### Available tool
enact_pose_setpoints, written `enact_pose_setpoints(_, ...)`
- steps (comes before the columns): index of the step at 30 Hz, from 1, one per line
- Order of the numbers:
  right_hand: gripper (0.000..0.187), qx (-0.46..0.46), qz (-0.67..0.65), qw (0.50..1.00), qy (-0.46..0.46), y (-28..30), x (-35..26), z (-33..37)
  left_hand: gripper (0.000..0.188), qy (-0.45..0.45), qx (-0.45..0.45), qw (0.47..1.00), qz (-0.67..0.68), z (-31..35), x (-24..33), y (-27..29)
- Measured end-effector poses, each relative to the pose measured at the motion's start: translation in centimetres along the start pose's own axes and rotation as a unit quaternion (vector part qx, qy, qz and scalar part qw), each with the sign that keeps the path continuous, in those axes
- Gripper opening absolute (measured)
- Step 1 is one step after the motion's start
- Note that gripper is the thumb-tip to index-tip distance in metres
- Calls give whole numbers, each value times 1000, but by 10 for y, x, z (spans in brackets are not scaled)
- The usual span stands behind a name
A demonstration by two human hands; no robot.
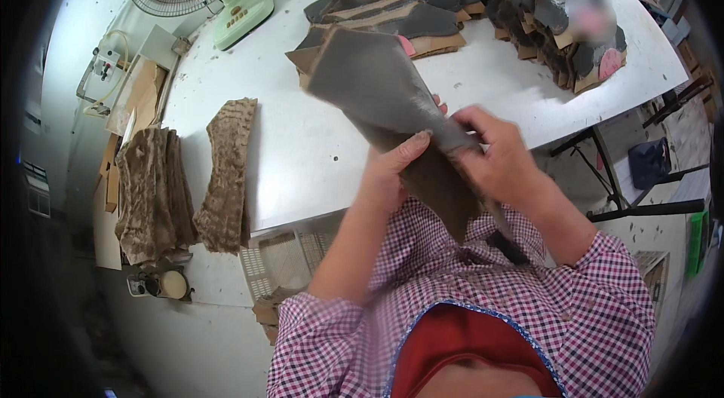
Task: The person repeatedly picks up fabric pieces from a table, unfolds them, turns them over, and places them back down. The person handles each piece individually, examining the edges and surfaces before returning them to the pile.
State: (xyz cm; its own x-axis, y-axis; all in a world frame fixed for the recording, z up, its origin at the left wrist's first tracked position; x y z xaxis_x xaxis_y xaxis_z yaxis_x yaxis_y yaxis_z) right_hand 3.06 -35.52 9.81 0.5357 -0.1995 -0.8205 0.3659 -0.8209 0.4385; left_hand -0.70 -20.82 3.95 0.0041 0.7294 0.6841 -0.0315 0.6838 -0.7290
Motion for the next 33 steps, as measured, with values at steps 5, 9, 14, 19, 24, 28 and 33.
enact_pose_setpoints(5,22,23,-217,949,-226,37,52,0,43,151,-1,987,53,25,22,33)
enact_pose_setpoints(9,24,36,-285,929,-231,25,75,7,51,120,97,987,-40,40,17,32)
enact_pose_setpoints(14,24,12,-244,945,-218,8,72,3,63,72,-4,995,64,49,7,7)
enact_pose_setpoints(19,24,-64,-267,936,-219,-26,78,4,60,79,-34,981,172,48,-6,-6)
enact_pose_setpoints(24,23,-101,-275,928,-231,-45,87,10,58,91,35,989,108,49,-17,-1)
enact_pose_setpoints(28,22,-55,-144,971,-181,-29,101,4,52,87,60,992,65,51,-10,0)
enact_pose_setpoints(33,17,133,111,982,74,29,11,5,49,98,34,987,125,57,-15,8)
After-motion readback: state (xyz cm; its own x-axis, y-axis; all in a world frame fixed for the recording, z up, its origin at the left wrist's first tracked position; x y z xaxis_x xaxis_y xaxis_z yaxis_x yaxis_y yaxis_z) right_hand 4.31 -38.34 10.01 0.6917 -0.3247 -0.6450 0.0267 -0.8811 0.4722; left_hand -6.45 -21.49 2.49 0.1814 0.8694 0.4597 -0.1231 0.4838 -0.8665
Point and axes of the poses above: each hand's wrist, its own z-axis away from the middle knuckle, its own y-axis out of the back of the hand, x = y × z, the point moved 5 cm from there along -z, towards the middle knuckle, and after that the axes turned 2 degrees about y, right-handed, at the moved point
